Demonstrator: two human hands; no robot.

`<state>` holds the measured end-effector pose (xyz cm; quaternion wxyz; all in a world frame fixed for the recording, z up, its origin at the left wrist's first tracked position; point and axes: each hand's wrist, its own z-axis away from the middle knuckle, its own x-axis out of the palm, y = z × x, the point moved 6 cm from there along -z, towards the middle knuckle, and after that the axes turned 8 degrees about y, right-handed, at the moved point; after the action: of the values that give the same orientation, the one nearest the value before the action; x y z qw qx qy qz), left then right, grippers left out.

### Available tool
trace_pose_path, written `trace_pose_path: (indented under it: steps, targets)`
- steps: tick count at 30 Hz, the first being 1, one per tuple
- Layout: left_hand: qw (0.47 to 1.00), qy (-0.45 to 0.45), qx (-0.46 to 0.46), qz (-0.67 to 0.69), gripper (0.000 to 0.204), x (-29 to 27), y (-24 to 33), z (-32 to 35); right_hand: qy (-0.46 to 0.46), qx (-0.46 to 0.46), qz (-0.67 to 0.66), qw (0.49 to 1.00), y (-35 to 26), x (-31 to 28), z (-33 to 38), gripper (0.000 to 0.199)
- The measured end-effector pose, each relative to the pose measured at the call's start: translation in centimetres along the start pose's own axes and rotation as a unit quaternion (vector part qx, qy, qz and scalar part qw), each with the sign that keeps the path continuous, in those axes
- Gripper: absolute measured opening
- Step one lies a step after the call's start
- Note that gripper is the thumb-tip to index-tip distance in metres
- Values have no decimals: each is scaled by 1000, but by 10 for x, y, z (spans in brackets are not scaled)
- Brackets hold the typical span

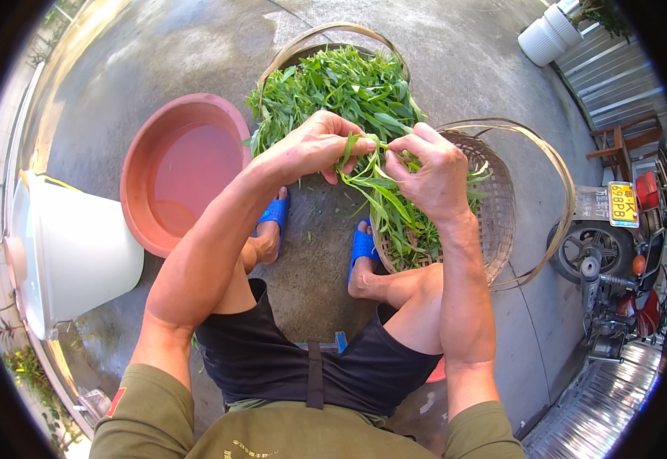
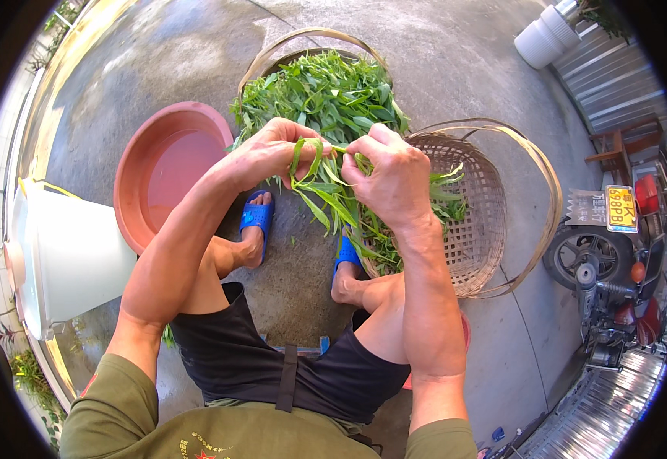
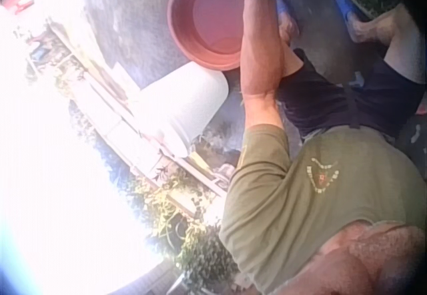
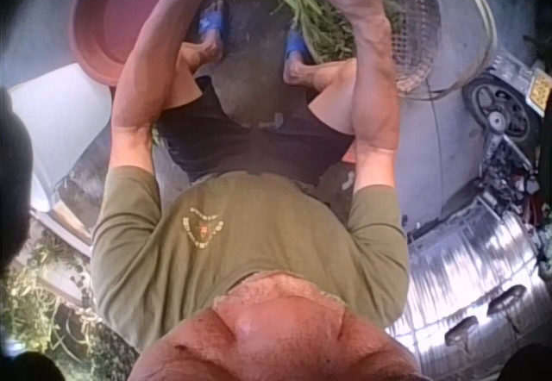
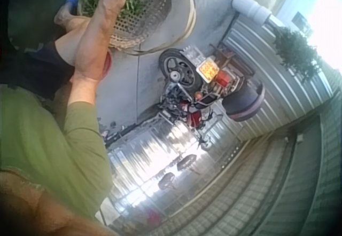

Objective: The person sits on the ground and sorts green leafy vegetables by hand, separating leaves from stems. The leaves are placed into a woven basket while the stems are discarded onto the floor.

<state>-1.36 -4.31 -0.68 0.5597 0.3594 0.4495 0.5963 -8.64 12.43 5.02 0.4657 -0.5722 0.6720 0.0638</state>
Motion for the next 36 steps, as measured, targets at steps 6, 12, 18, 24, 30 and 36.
trace_pose_path:
  steps: [6,12,18,24,30,36]
  targets:
    - [1000,-1,12,14,37,3,5,4,59,68,-49,995,12,-1,-6,7]
    - [998,22,12,48,36,-12,0,0,141,366,-334,857,99,-33,11,11]
    - [983,44,-7,175,20,-28,-7,-3,59,359,-465,807,67,-26,8,15]
    - [986,40,-12,161,21,-20,-3,-3,-57,251,-380,888,23,-13,4,8]
    - [989,64,-3,132,32,-14,-4,-6,-63,109,-181,975,8,5,4,19]
    - [993,25,-26,114,28,2,-4,-7,-93,112,-115,983,22,10,8,20]
